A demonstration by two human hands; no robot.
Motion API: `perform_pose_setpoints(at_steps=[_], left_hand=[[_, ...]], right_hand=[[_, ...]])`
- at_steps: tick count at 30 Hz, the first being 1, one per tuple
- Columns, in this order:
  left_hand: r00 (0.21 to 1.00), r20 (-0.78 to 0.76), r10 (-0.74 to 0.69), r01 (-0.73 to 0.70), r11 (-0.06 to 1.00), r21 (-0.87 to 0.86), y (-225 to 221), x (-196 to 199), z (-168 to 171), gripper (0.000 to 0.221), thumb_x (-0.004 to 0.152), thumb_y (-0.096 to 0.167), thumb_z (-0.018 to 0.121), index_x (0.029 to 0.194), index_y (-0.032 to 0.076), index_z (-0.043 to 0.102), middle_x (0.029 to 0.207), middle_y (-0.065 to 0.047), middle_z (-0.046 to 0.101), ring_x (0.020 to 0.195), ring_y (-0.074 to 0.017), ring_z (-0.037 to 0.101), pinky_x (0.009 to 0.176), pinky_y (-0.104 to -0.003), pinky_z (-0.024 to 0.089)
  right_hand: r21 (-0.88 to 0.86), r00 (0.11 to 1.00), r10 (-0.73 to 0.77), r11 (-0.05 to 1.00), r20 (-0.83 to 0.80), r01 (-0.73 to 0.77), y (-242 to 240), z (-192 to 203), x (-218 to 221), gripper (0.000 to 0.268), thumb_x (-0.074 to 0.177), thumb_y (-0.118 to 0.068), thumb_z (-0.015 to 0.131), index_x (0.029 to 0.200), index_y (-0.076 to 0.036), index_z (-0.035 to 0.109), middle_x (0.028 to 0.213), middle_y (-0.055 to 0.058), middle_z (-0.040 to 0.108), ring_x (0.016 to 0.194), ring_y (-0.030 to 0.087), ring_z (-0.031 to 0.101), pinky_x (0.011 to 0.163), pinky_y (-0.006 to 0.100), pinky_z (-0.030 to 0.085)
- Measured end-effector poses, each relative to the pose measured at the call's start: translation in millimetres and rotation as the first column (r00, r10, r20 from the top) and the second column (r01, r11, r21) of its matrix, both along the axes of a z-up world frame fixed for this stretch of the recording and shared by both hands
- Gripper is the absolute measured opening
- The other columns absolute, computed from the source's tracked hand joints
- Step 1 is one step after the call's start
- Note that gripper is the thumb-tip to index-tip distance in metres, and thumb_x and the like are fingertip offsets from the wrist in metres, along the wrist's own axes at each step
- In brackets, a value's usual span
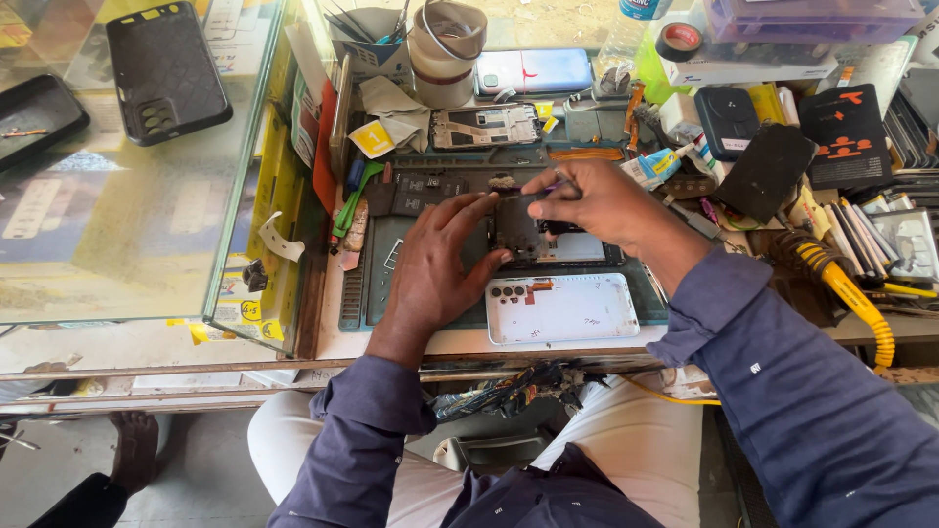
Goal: The person is repairing a white smartphone on a cluttered workbench. They use a screwdriver to remove screws from the internal frame, detach a black component, and then reassemble the device by placing the component back and securing it with screws.
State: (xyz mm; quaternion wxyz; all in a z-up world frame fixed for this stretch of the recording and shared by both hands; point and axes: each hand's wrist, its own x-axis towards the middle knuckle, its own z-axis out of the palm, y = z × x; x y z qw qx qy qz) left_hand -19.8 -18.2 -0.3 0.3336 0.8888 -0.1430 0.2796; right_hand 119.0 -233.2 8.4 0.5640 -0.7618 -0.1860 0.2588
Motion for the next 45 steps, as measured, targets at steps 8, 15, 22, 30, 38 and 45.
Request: perform_pose_setpoints(at_steps=[8,15,22,30,38,45], left_hand=[[1.0,-0.025,0.008,-0.007,1.0,0.024,2.0,-0.2,-2.3,0.065,0.085,0.032,0.083,0.142,0.01,0.059,0.139,-0.012,0.064,0.116,-0.0333,0.061,0.1,-0.046,0.047],[0.995,-0.097,-0.038,0.039,0.999,0.017,3.7,1.1,-2.2,0.089,0.071,0.04,0.09,0.147,0.007,0.055,0.134,-0.014,0.064,0.119,-0.0351,0.058,0.104,-0.047,0.043],[0.995,-0.019,0.096,-0.098,0.984,-0.151,10.9,1.6,-2.0,0.083,0.072,0.031,0.093,0.142,0.005,0.057,0.128,-0.014,0.065,0.114,-0.0337,0.06,0.098,-0.044,0.05],[0.982,-0.065,0.18,-0.187,0.973,-0.132,9.7,5.4,-13.6,0.083,0.071,0.03,0.094,0.142,0.006,0.058,0.126,-0.013,0.064,0.114,-0.0324,0.058,0.098,-0.045,0.047],[0.94,-0.106,0.323,-0.319,0.946,0.051,5.5,7.2,-24.0,0.086,0.067,0.038,0.092,0.139,0.005,0.058,0.134,-0.012,0.06,0.126,-0.0357,0.047,0.102,-0.053,0.033],[0.931,-0.109,0.349,-0.348,0.937,0.033,5.9,7.6,-23.8,0.085,0.071,0.038,0.09,0.142,0.006,0.057,0.133,-0.012,0.06,0.126,-0.0359,0.047,0.101,-0.053,0.033]], right_hand=[[-0.023,1.0,0.012,1.0,0.014,-0.012,8.1,-1.3,-0.7,0.031,0.089,-0.008,0.077,0.117,0.0,0.069,0.089,0.006,0.073,0.076,0.01,0.07,0.069,0.026,0.059],[-0.005,0.995,0.097,0.995,-0.01,-0.097,9.5,8.1,-10.6,0.031,0.091,-0.011,0.073,0.121,-0.001,0.068,0.089,0.008,0.074,0.073,0.014,0.071,0.067,0.027,0.059],[-0.334,0.736,0.178,0.94,0.653,0.07,-28.8,36.0,-64.8,0.025,0.09,-0.025,0.078,0.112,-0.013,0.075,0.102,0.004,0.079,0.085,0.016,0.077,0.076,0.031,0.059],[-0.566,0.568,0.512,0.819,0.644,-0.096,-42.6,37.1,-116.6,0.036,0.074,-0.038,0.08,0.098,-0.012,0.075,0.104,0.003,0.073,0.098,0.03,0.07,0.078,0.041,0.055],[-0.539,0.583,0.486,0.837,0.651,-0.096,-44.6,54.4,-102.0,0.024,0.082,-0.031,0.076,0.093,-0.01,0.076,0.097,0.006,0.075,0.09,0.028,0.072,0.075,0.039,0.057],[-0.565,0.604,0.498,0.82,0.622,-0.093,-41.0,62.0,-83.7,0.026,0.084,-0.032,0.075,0.097,-0.01,0.076,0.096,0.006,0.075,0.089,0.03,0.072,0.075,0.041,0.057]])
